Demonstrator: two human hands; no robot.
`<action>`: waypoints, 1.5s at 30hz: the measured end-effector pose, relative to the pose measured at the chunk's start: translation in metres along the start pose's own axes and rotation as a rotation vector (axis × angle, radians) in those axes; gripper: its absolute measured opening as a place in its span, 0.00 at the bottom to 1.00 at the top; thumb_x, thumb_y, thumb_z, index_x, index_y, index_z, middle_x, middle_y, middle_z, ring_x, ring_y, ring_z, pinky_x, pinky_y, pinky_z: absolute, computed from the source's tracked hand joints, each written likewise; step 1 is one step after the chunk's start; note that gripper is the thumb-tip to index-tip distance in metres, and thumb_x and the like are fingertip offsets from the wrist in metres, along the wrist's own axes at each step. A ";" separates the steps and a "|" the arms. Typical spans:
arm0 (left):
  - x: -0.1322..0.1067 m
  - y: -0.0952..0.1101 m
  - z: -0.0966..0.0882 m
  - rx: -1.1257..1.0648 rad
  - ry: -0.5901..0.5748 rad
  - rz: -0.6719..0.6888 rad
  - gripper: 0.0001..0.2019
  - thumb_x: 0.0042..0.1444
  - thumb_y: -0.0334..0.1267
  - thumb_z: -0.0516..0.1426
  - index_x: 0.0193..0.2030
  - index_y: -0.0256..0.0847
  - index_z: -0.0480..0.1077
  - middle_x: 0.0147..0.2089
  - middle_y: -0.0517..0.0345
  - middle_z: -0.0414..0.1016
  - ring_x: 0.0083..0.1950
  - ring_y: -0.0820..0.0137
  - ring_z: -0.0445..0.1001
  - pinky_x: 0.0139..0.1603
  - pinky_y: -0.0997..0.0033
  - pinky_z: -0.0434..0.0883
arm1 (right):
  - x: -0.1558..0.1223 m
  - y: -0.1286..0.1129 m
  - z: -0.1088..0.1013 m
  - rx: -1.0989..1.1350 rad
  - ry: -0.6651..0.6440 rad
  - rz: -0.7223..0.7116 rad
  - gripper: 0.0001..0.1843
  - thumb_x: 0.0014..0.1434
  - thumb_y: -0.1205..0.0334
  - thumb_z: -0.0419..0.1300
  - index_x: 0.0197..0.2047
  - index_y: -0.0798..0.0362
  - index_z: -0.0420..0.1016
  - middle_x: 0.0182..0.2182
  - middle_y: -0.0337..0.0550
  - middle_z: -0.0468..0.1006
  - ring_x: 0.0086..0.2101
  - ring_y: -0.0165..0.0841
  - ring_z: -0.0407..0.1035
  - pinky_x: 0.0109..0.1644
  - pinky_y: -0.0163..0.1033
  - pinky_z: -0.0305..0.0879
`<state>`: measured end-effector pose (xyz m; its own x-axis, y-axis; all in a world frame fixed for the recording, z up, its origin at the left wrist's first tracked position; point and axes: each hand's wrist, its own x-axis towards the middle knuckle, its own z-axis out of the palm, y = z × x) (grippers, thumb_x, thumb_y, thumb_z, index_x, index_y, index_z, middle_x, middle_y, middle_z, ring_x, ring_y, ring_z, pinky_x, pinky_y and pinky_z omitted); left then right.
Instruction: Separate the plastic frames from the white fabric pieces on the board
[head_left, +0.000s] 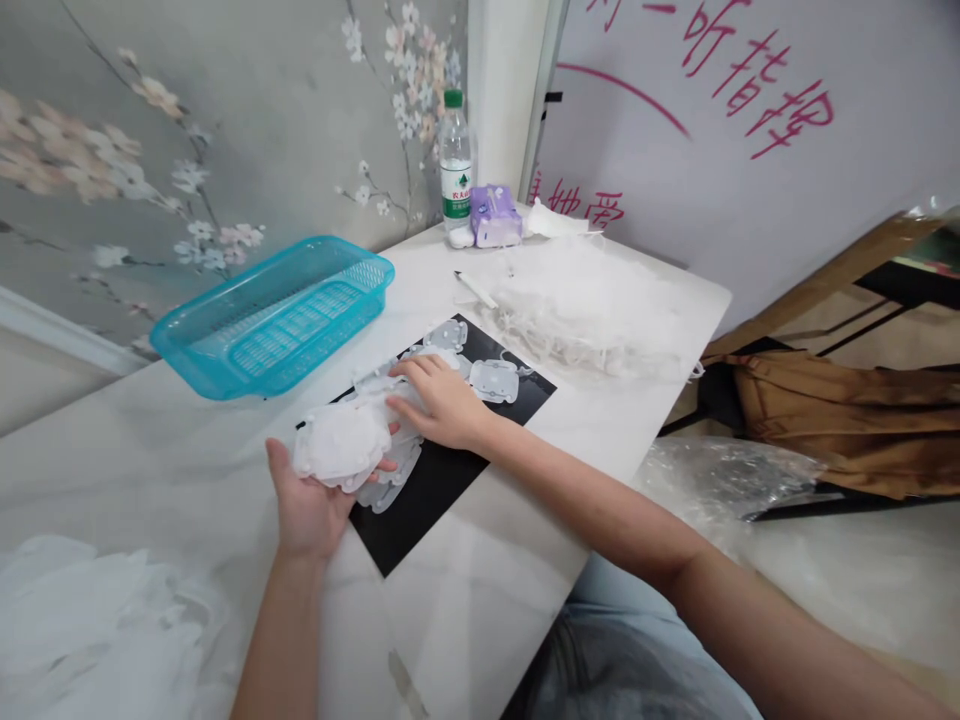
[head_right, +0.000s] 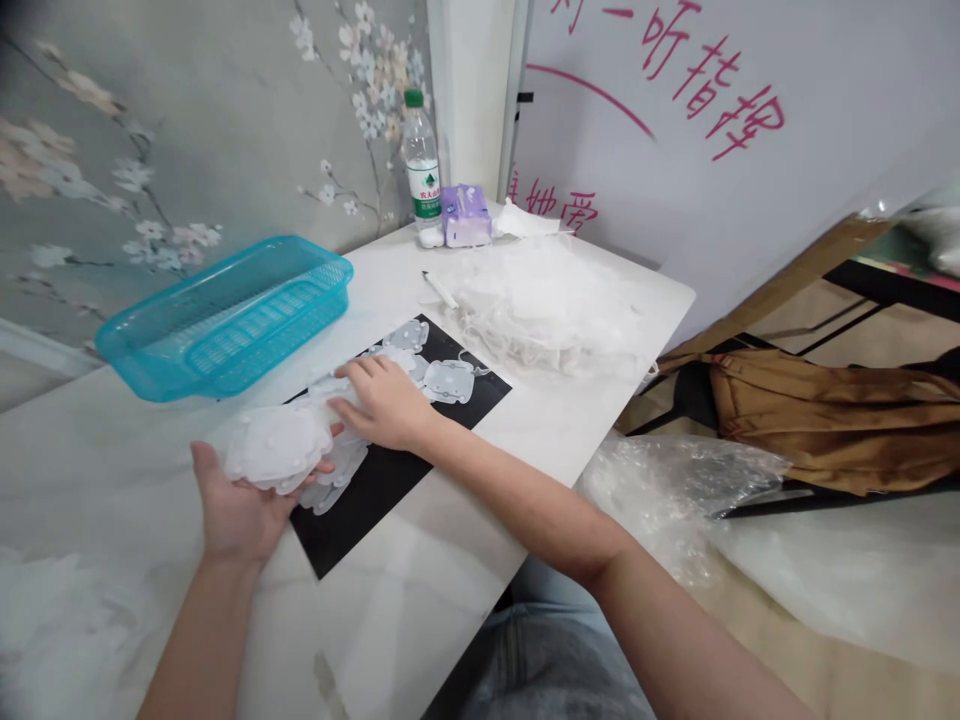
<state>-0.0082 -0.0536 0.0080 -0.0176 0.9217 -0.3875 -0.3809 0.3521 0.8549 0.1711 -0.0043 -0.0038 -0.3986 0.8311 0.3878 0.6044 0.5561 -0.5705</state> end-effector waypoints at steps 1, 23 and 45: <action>0.000 0.000 0.000 -0.029 0.022 0.005 0.40 0.64 0.59 0.31 0.55 0.31 0.71 0.34 0.44 0.80 0.25 0.66 0.77 0.20 0.73 0.72 | -0.001 -0.002 0.001 0.021 0.019 -0.104 0.23 0.63 0.52 0.55 0.55 0.60 0.65 0.55 0.59 0.70 0.54 0.43 0.63 0.60 0.50 0.59; 0.004 -0.006 -0.003 -0.131 0.132 0.036 0.35 0.63 0.62 0.38 0.53 0.36 0.72 0.39 0.49 0.80 0.45 0.58 0.78 0.43 0.62 0.76 | -0.017 -0.042 0.016 0.405 0.219 -0.145 0.12 0.67 0.61 0.45 0.38 0.52 0.67 0.38 0.48 0.78 0.42 0.33 0.70 0.52 0.43 0.64; -0.006 0.003 0.004 0.057 -0.018 0.019 0.44 0.49 0.72 0.46 0.55 0.32 0.70 0.40 0.38 0.79 0.36 0.54 0.77 0.18 0.72 0.65 | -0.003 -0.015 0.005 -0.086 -0.113 0.266 0.08 0.63 0.67 0.53 0.38 0.55 0.74 0.40 0.50 0.76 0.46 0.41 0.65 0.50 0.46 0.62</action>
<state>-0.0053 -0.0571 0.0142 -0.0073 0.9308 -0.3654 -0.3272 0.3431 0.8805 0.1597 -0.0148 0.0003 -0.2894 0.9458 0.1472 0.7525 0.3198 -0.5757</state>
